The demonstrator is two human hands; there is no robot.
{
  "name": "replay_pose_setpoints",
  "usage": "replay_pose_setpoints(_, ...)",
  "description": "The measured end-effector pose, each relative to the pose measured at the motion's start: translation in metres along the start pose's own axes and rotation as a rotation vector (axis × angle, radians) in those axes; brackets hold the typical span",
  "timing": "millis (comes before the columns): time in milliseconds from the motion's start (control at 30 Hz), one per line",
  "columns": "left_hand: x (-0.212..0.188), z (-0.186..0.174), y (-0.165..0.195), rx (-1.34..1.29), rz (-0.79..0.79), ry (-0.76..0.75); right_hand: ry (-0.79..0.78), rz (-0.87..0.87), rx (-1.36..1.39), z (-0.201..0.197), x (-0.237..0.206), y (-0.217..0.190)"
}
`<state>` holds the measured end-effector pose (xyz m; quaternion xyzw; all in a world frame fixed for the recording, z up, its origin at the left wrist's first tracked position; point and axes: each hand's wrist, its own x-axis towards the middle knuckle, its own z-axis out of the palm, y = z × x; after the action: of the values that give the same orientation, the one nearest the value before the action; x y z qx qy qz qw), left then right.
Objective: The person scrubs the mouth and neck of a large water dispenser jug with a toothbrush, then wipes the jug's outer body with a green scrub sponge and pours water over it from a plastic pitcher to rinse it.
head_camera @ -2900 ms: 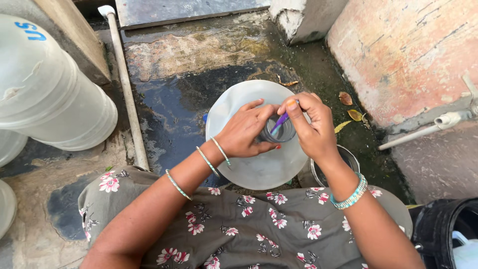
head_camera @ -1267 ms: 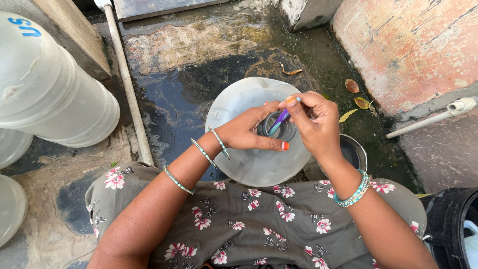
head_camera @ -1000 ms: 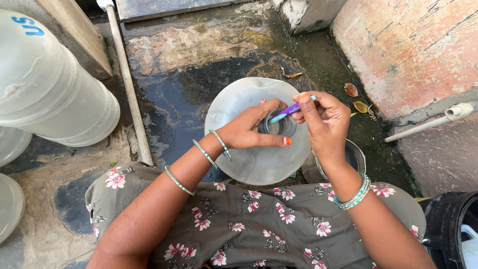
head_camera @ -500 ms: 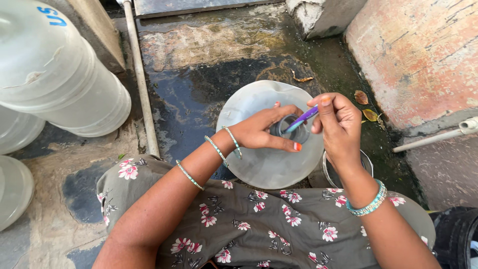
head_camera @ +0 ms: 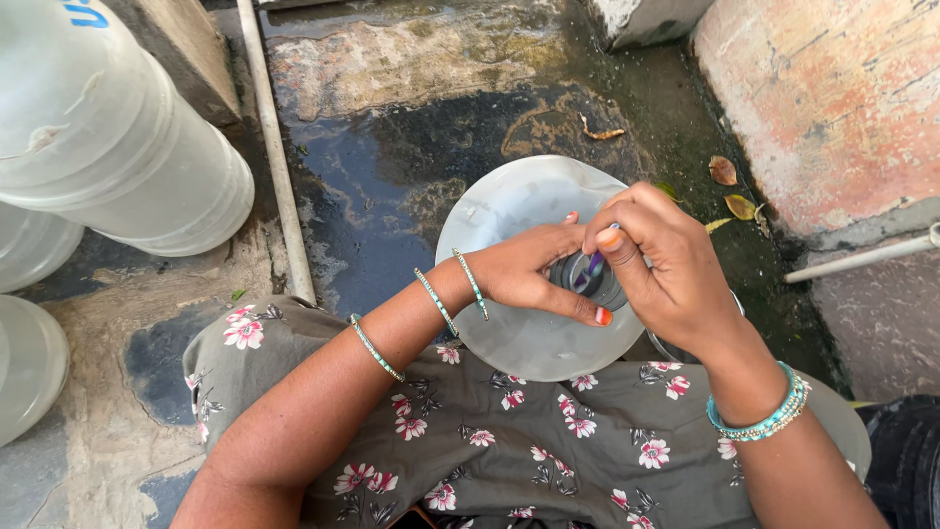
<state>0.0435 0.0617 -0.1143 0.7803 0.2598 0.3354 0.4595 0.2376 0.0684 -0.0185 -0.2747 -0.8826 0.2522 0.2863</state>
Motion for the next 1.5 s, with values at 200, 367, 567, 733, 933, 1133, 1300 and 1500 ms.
replay_pose_setpoints(200, -0.018, 0.012, 0.004, 0.112, 0.087, 0.189, 0.033, -0.100, -0.146, 0.010, -0.001, -0.017)
replay_pose_setpoints(367, -0.033, 0.023, -0.011, 0.508, 0.018, 0.415, 0.147, 0.011, 0.065, 0.040, -0.003, -0.009)
replay_pose_setpoints(567, -0.066, 0.009, -0.025, 0.625, 0.052, 0.409, 0.238, 0.038, 0.106, 0.081, -0.009, -0.006)
replay_pose_setpoints(733, -0.077, -0.018, -0.014, 0.514, 0.077, 0.143, 0.253, 0.213, 0.253, 0.088, -0.019, -0.013)
replay_pose_setpoints(933, -0.090, -0.033, -0.003, 0.464, 0.128, -0.036, 0.152, 0.145, 0.163, 0.095, -0.013, -0.030)
replay_pose_setpoints(1133, -0.094, -0.026, 0.007, 0.325, 0.099, -0.065, 0.030, -0.045, -0.052, 0.079, -0.005, -0.050)
replay_pose_setpoints(1300, -0.101, -0.019, 0.009, 0.279, 0.062, 0.003, 0.018, -0.172, -0.280, 0.082, 0.000, -0.066)
replay_pose_setpoints(1500, -0.097, 0.006, 0.002, 0.202, 0.127, 0.301, 0.129, 0.001, -0.026, 0.085, 0.004, -0.045)
